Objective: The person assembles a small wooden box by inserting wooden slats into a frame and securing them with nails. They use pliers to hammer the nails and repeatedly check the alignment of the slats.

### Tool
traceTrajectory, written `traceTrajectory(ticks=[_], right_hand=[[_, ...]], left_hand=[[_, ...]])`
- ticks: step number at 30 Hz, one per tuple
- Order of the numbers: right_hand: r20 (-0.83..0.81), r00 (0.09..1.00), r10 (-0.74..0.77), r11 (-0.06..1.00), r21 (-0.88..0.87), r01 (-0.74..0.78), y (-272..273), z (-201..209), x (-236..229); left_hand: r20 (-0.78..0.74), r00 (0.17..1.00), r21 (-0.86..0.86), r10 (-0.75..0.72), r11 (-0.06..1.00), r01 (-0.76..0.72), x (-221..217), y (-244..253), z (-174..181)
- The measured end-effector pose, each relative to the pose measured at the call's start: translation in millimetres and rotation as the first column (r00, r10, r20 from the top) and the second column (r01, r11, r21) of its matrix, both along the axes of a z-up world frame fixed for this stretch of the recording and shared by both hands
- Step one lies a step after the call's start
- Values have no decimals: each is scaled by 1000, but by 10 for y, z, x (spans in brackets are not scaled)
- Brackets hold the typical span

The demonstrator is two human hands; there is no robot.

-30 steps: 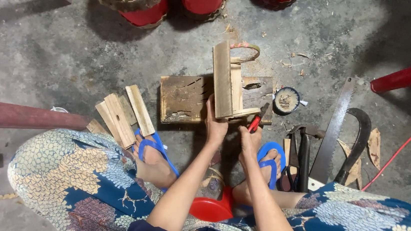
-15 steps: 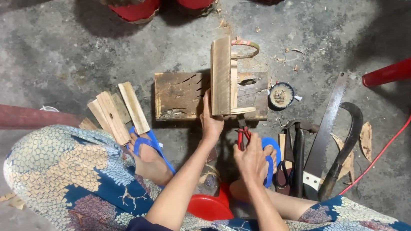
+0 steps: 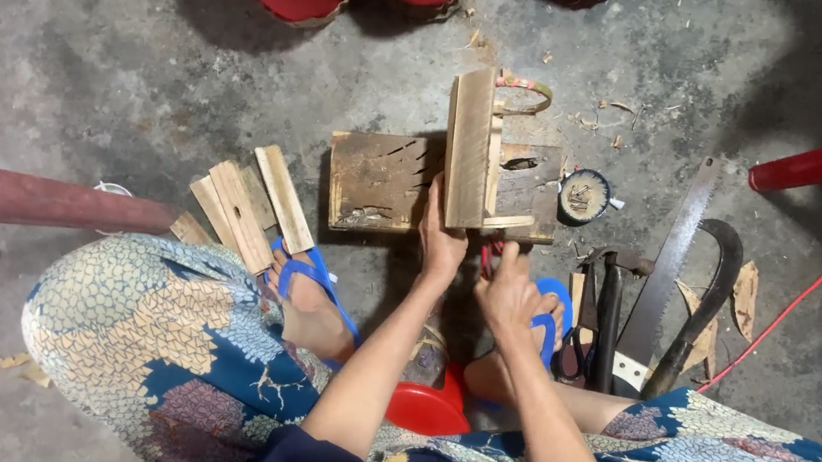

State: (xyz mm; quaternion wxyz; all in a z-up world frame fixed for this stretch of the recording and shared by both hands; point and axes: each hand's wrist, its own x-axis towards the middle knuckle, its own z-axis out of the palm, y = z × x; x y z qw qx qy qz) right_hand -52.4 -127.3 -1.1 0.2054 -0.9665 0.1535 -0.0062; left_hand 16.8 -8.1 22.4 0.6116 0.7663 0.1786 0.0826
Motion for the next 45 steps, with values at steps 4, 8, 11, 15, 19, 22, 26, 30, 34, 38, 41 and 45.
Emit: traceTrajectory(ticks=[4,8,11,15,19,22,26,30,34,38,41,45], right_hand=[[-121,993,-5,992,-128,-11,-142,-213,3],[103,994,-32,998,-51,37,107,295,128],[-328,945,-1,997,-72,-24,-112,-351,-33],[-223,975,-11,997,78,29,0,291,135],[-258,966,-2,1000,28,9,40,304,94],[-372,928,13,1000,4,-12,-3,112,113],[-251,967,-43,995,72,63,-1,230,88],[-304,952,-28,999,-24,22,-34,100,146],[-487,873,-39,999,-20,33,-79,292,109],[-485,861,-154,976,63,210,-177,510,-31],[-499,844,-195,956,94,277,-229,582,-153],[-512,828,-229,918,169,359,-134,663,-187]], left_hand=[[-24,1000,28,14,1000,-13,9,0,-28],[-16,1000,10,18,1000,-18,40,-17,143],[-19,1000,8,12,1000,-12,35,-21,116],[-25,1000,20,3,1000,-2,79,-38,199],[-98,995,42,-7,999,11,2,-10,89],[-90,996,60,-3,998,8,49,-12,24],[-89,996,62,-1,998,7,-1,10,44],[-66,998,50,16,999,-13,30,-26,158],[-118,993,10,-23,1000,24,59,8,342],[-292,956,-38,-36,999,25,81,5,119],[-344,938,-89,-42,996,11,151,33,198],[-361,933,-138,2,989,-55,225,56,271]])
